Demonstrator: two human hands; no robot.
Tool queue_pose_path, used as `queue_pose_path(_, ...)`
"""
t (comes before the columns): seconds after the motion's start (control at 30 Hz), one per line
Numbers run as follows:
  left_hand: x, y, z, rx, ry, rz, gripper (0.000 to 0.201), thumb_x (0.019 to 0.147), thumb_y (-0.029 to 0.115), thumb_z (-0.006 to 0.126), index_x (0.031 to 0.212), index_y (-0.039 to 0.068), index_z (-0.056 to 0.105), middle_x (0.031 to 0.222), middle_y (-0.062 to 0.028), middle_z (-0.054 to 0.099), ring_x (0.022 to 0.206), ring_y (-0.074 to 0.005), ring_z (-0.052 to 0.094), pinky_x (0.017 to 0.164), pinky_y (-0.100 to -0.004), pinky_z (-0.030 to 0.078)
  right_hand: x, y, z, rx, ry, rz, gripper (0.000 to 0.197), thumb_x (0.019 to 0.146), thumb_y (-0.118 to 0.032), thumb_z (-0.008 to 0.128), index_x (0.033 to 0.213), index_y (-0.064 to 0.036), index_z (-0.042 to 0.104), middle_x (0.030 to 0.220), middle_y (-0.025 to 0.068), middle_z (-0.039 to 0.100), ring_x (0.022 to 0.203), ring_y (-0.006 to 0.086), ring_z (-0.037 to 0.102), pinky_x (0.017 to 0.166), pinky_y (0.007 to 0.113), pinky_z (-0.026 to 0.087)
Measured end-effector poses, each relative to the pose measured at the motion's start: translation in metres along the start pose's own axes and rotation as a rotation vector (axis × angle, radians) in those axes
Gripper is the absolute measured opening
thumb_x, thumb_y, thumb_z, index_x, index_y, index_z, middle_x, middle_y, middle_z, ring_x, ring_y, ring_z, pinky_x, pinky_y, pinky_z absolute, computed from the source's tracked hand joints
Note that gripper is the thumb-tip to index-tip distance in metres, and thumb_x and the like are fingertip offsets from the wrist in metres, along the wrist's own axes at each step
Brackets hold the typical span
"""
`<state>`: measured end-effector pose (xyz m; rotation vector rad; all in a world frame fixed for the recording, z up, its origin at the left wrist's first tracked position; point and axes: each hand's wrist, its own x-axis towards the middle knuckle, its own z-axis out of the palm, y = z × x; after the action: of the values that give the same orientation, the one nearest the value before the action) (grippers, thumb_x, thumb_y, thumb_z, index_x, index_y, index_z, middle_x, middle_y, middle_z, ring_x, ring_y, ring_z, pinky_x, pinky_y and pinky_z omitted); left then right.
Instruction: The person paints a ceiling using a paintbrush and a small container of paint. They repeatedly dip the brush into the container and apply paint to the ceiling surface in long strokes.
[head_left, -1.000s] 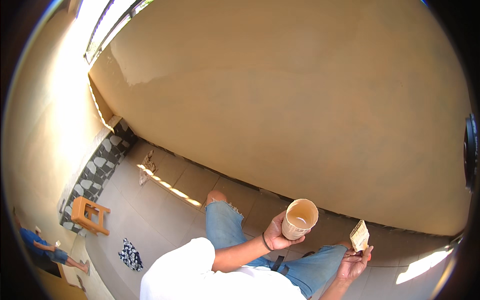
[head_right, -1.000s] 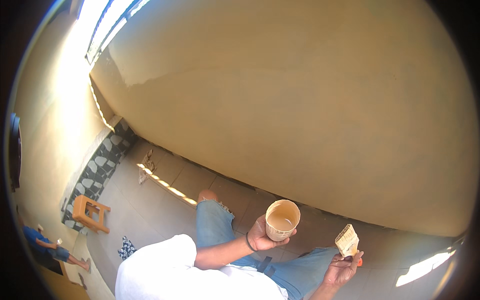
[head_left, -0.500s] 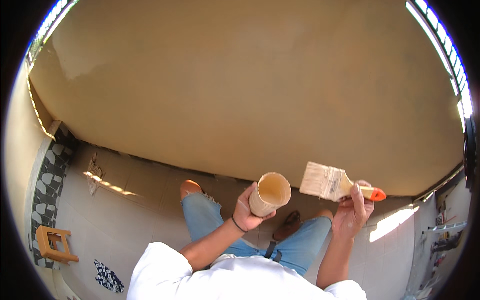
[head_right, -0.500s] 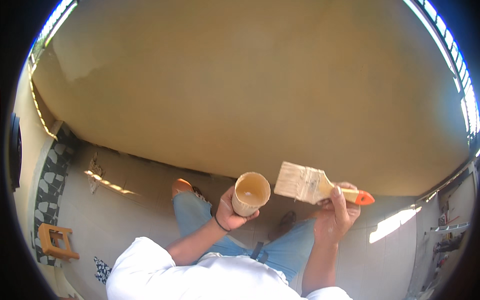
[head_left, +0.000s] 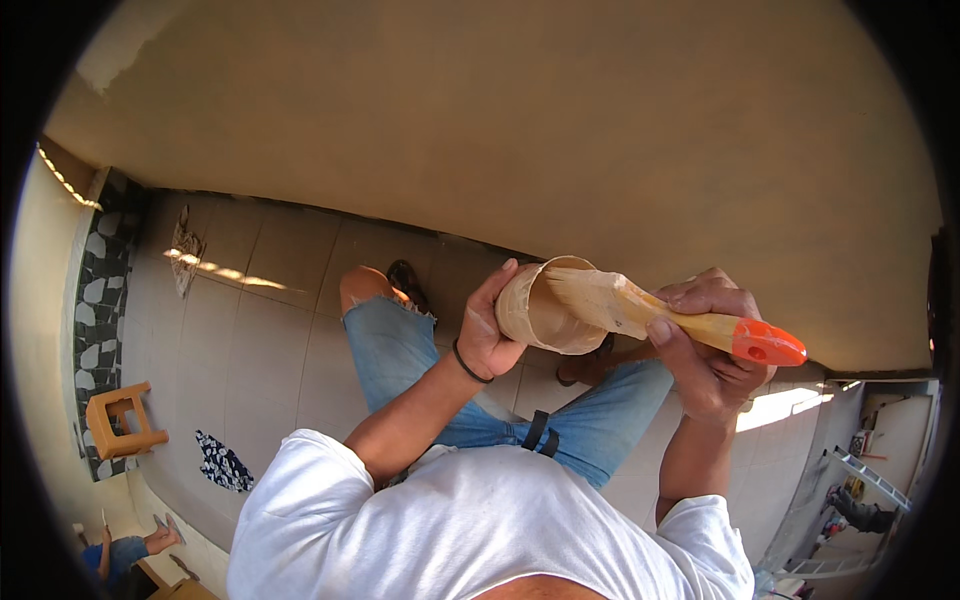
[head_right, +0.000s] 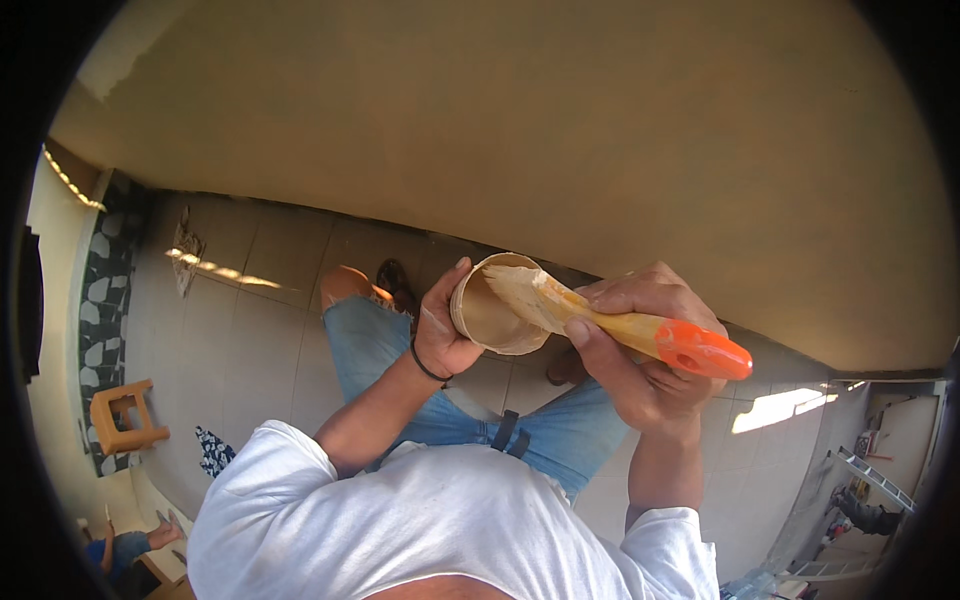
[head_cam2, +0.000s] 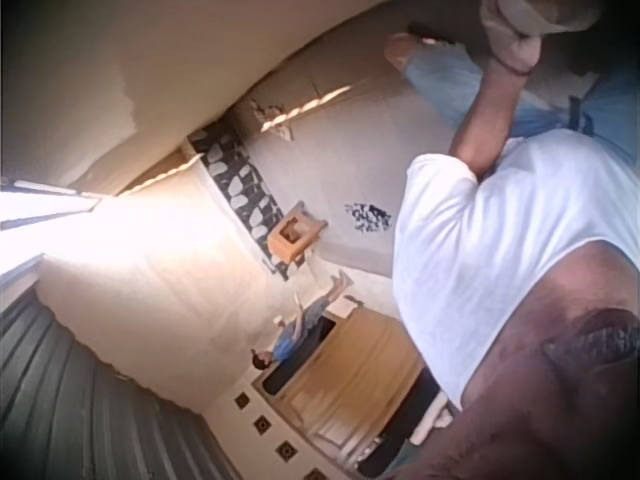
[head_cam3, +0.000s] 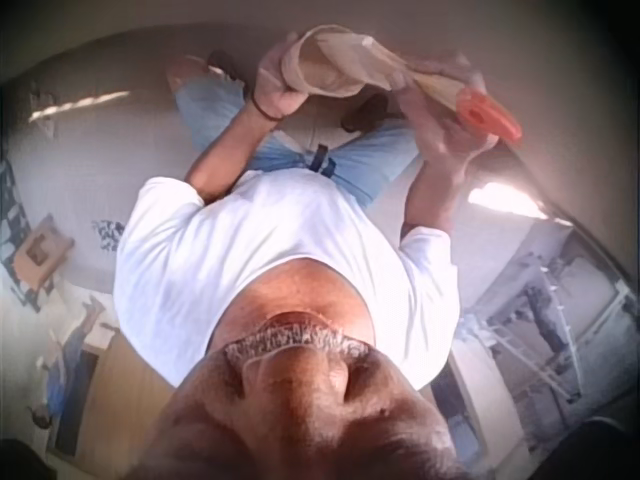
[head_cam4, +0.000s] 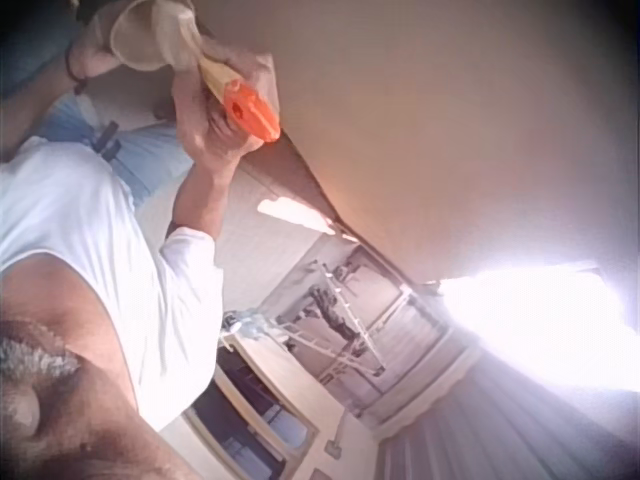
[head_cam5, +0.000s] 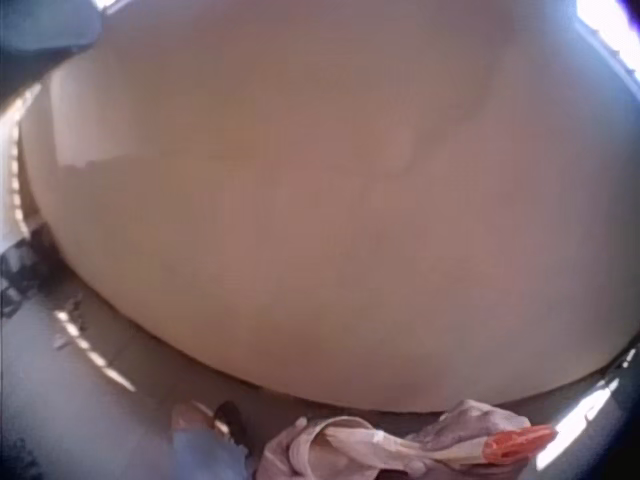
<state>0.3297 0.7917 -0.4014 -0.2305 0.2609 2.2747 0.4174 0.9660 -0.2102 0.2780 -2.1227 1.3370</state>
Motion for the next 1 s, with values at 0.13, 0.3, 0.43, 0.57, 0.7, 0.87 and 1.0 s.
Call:
queue_pose_path(0.13, 0.001, 0.001, -0.001, -0.042, 0.023, -0.023, 0.036, 0.105, 0.038, 0.063, 0.118, 0.006, 0.073, 0.116, -0.0092, 0.076, 0.111, -0.0235, 0.071, 0.101, -0.0407, 0.057, 0.003, 0.014, 0.01, -0.13, -0.109, -0.048, 0.025, 0.077, 0.004, 0.086, 0.096, -0.0021, 0.071, 0.084, 0.0086, 0.073, 0.072, 0.0188, 0.07, 0.065, 0.03, 0.055)
queue_pose_path(0.3, 0.002, 0.002, 0.002, -0.013, 0.013, -0.019, 0.033, 0.105, 0.036, 0.064, 0.117, 0.006, 0.073, 0.116, -0.0094, 0.076, 0.112, -0.0235, 0.071, 0.102, -0.0405, 0.056, 0.001, 0.023, 0.023, -0.173, -0.169, 0.013, 0.021, 0.079, 0.003, 0.084, 0.095, -0.0015, 0.071, 0.088, 0.0091, 0.076, 0.068, 0.019, 0.071, 0.059, 0.029, 0.054)
queue_pose_path(0.43, 0.001, 0.001, 0.003, -0.014, 0.005, -0.009, 0.033, 0.105, 0.035, 0.064, 0.116, 0.006, 0.072, 0.116, -0.0095, 0.076, 0.112, -0.023, 0.071, 0.103, -0.0397, 0.055, -0.002, 0.025, 0.029, -0.207, -0.197, 0.031, 0.019, 0.08, 0.001, 0.084, 0.094, -0.0023, 0.071, 0.089, 0.008, 0.076, 0.068, 0.0201, 0.072, 0.06, 0.03, 0.056)
queue_pose_path(0.57, 0.002, 0.0, 0.002, -0.014, 0.013, -0.005, 0.032, 0.105, 0.035, 0.063, 0.116, 0.006, 0.072, 0.116, -0.0099, 0.075, 0.112, -0.0229, 0.071, 0.102, -0.0393, 0.055, -0.004, 0.03, 0.033, -0.237, -0.208, 0.034, 0.017, 0.081, 0.0, 0.084, 0.092, -0.0031, 0.071, 0.089, 0.0078, 0.077, 0.069, 0.0213, 0.073, 0.061, 0.031, 0.057)
queue_pose_path(0.7, 0.001, -0.001, 0.002, -0.002, 0.019, 0.006, 0.032, 0.105, 0.035, 0.063, 0.116, 0.006, 0.072, 0.116, -0.0101, 0.075, 0.112, -0.0228, 0.071, 0.102, -0.0389, 0.055, -0.005, 0.033, 0.036, -0.218, -0.218, 0.049, 0.016, 0.082, -0.001, 0.083, 0.092, -0.0029, 0.071, 0.088, 0.0078, 0.077, 0.068, 0.0215, 0.073, 0.061, 0.031, 0.057)
queue_pose_path(0.87, -0.002, -0.001, 0.001, 0.007, 0.035, -0.006, 0.034, 0.104, 0.037, 0.064, 0.117, 0.006, 0.071, 0.116, -0.0094, 0.075, 0.112, -0.0229, 0.07, 0.102, -0.0396, 0.055, -0.006, 0.024, 0.031, -0.268, -0.197, 0.074, 0.018, 0.081, 0.0, 0.084, 0.094, -0.0029, 0.07, 0.086, 0.0088, 0.076, 0.066, 0.0211, 0.073, 0.059, 0.03, 0.057)
queue_pose_path(1.0, 0.0, -0.001, -0.005, 0.013, 0.035, 0.003, 0.035, 0.104, 0.038, 0.065, 0.117, 0.006, 0.071, 0.117, -0.0092, 0.075, 0.113, -0.0235, 0.07, 0.102, -0.0402, 0.055, -0.009, 0.018, 0.025, -0.191, -0.076, 0.045, 0.023, 0.079, 0.001, 0.086, 0.094, -0.0033, 0.069, 0.084, 0.0098, 0.075, 0.064, 0.0207, 0.072, 0.057, 0.029, 0.055)
